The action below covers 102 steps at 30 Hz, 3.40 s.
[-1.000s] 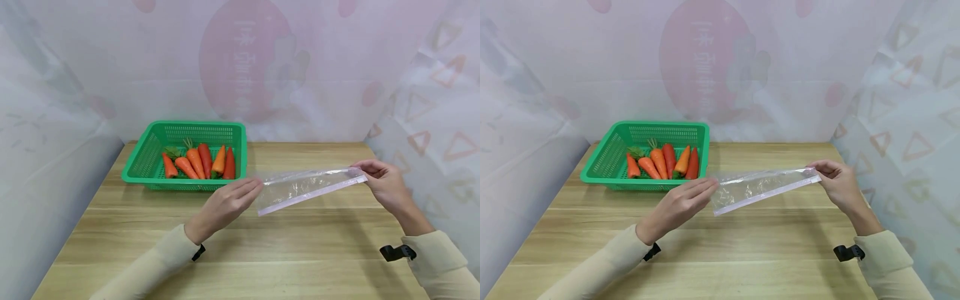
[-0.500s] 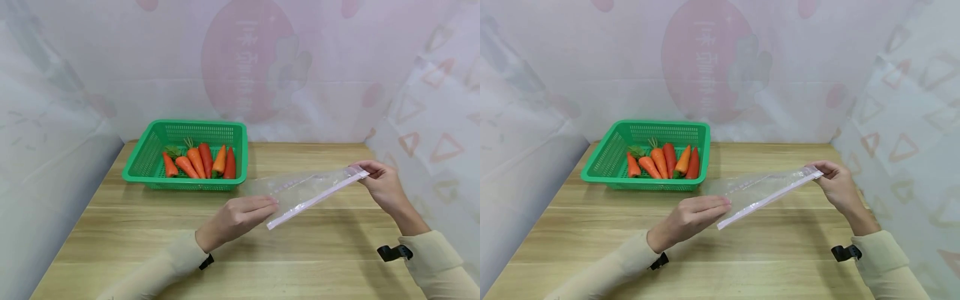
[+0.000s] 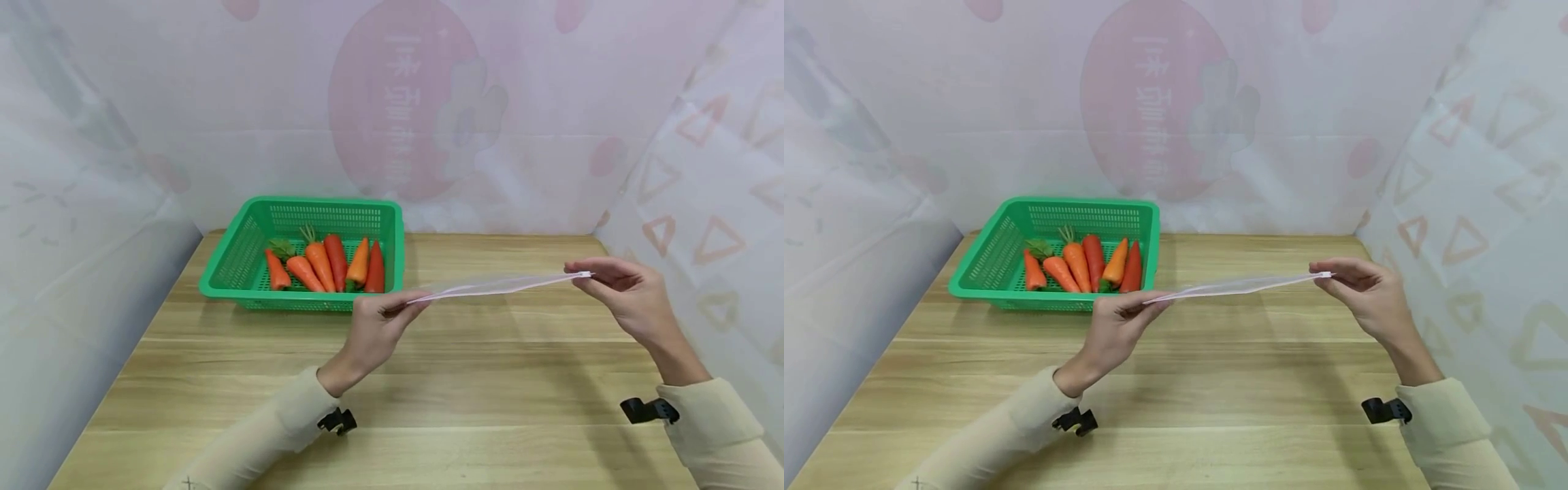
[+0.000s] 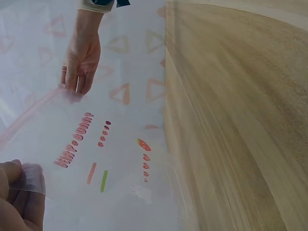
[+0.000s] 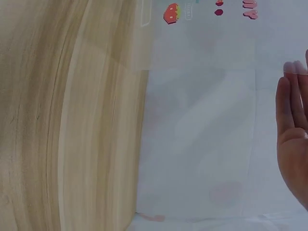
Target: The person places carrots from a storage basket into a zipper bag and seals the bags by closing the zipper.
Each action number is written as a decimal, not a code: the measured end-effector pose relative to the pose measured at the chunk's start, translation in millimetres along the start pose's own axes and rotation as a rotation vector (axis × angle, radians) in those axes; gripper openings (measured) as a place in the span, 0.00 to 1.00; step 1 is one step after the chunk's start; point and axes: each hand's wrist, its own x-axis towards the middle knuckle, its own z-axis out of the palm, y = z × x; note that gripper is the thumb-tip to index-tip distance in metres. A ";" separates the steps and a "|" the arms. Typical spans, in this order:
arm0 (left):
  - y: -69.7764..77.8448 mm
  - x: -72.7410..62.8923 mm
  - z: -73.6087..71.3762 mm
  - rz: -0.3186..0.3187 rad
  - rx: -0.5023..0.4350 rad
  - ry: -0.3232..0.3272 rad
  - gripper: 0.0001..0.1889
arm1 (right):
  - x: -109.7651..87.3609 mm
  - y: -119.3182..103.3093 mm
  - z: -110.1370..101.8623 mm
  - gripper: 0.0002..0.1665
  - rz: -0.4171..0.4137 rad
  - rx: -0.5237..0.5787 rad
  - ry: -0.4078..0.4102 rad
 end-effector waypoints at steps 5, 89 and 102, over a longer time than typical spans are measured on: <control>-1.4 0.8 -5.4 -0.101 -0.048 -0.009 0.09 | 0.4 -0.5 0.9 0.14 -0.069 0.044 -0.013; 5.9 45.3 39.5 -0.341 0.360 -0.706 0.05 | -23.1 -15.8 63.1 0.23 0.757 -0.388 -0.476; 16.6 37.9 55.9 -0.080 0.492 -0.667 0.09 | -35.1 -3.5 103.6 0.32 0.885 -0.079 -0.233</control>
